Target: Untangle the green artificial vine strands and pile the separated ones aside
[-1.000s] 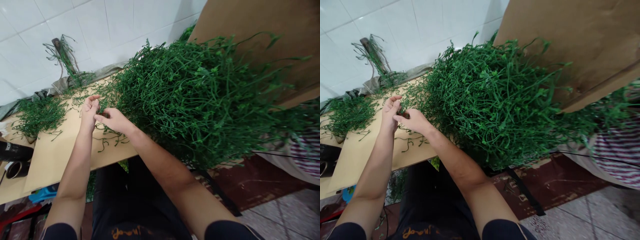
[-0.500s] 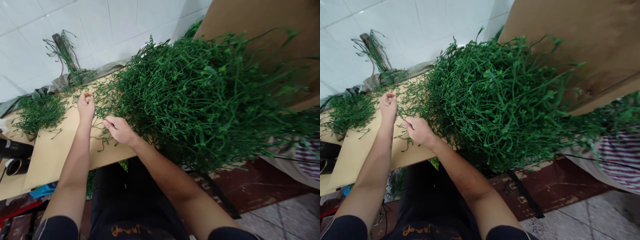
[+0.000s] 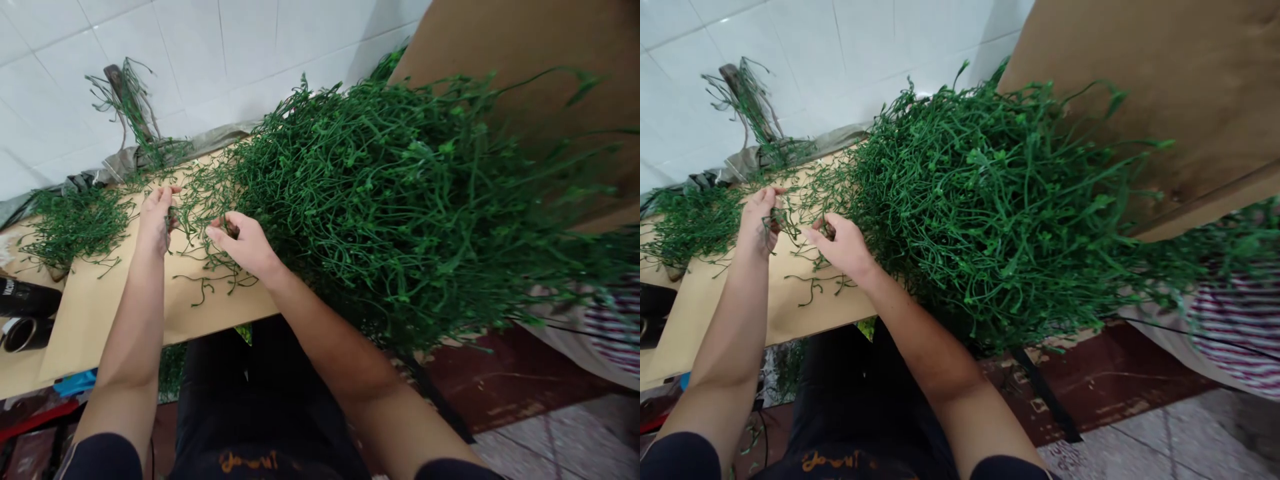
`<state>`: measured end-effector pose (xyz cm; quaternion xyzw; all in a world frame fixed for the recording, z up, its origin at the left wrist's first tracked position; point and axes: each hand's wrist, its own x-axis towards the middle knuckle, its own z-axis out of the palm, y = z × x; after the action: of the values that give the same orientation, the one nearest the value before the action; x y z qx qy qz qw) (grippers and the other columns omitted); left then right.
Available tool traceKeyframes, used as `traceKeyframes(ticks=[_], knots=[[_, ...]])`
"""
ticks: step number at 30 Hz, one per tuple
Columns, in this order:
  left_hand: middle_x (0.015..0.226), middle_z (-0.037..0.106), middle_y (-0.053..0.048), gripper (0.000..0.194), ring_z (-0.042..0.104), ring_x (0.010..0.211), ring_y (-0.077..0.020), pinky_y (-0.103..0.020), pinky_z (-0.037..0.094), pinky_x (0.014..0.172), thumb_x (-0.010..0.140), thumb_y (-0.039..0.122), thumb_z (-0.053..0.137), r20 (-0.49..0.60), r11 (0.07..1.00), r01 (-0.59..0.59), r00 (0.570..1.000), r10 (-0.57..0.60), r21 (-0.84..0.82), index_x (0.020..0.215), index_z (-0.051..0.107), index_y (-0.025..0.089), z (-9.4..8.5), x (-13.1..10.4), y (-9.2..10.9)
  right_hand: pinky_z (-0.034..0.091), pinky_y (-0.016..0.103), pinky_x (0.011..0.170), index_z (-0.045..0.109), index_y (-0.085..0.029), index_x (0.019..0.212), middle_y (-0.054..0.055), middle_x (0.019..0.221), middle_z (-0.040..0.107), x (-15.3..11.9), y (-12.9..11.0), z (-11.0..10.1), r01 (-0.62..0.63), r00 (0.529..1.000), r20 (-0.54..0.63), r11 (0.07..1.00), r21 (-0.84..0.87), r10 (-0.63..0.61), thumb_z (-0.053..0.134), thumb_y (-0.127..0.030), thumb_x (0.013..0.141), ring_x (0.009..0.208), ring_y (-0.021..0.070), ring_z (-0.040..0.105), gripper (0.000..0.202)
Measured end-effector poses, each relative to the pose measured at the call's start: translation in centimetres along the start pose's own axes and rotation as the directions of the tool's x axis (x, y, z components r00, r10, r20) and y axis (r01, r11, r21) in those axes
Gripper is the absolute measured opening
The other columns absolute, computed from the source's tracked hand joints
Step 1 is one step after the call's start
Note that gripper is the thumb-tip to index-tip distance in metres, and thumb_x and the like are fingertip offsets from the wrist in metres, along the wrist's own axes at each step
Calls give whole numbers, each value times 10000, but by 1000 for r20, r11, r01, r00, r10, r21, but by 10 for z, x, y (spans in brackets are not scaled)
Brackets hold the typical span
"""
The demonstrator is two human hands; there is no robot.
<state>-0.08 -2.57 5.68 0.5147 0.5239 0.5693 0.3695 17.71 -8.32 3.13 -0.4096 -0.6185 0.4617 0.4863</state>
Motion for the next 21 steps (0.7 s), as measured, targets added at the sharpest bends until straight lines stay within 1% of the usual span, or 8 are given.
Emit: traceKeyframes(ticks=[2,4,7,9,11,16,18,21], knots=[[501,337,74,314,254,357,-45,-208,203,343,774,502,615,92,999,-10,996,14,-44,802,553,196,15,-12,5,252,240,540,556,-154,867,-67,582,352,9,-1,3,-9,1000,-10,1000,-1,9,647,-369,726,552,73,303,273],[496,323,73,310,255,367,-50,-208,213,352,780,501,610,126,997,-29,991,37,-65,788,558,195,26,-19,6,247,239,541,566,-149,886,-68,584,349,14,-3,5,5,1000,8,1000,-8,-5,658,-361,716,556,70,307,287],[486,339,70,263,264,386,-54,-203,222,374,787,445,620,107,995,-70,991,78,-70,763,572,188,33,-19,1,214,239,534,501,-154,684,-69,563,300,15,-6,5,51,989,136,998,27,-54,620,-320,748,548,58,274,214],[470,349,69,207,265,388,-59,-206,216,388,804,381,610,98,995,-84,991,88,-48,749,578,183,34,-15,-3,195,241,530,407,-167,580,-69,546,266,14,-7,5,76,971,223,995,64,-88,582,-264,769,538,51,250,275],[456,351,69,166,267,390,-64,-212,205,404,824,312,582,80,994,-106,991,106,-8,727,578,178,35,-8,-6,182,242,526,344,-177,552,-70,537,235,12,-8,5,74,962,255,991,110,-100,545,-216,785,527,48,228,309],[501,410,52,168,338,462,-83,-219,272,484,831,216,549,-48,970,-219,973,225,110,670,559,170,37,5,-8,191,243,525,285,-189,560,-66,541,225,6,0,6,60,962,251,980,192,-108,479,-218,830,529,55,216,334],[529,429,45,173,365,501,-90,-221,304,526,821,222,568,-60,958,-247,964,258,147,657,548,171,39,5,-6,206,241,533,276,-192,567,-59,552,244,4,3,6,86,965,231,980,182,-127,464,-227,840,545,61,232,333],[548,434,41,182,361,520,-94,-225,304,541,816,266,587,-22,940,-277,958,287,199,662,560,171,39,3,-5,214,240,534,284,-195,581,-55,567,255,1,6,4,100,971,197,979,177,-134,462,-237,844,556,65,240,320]])
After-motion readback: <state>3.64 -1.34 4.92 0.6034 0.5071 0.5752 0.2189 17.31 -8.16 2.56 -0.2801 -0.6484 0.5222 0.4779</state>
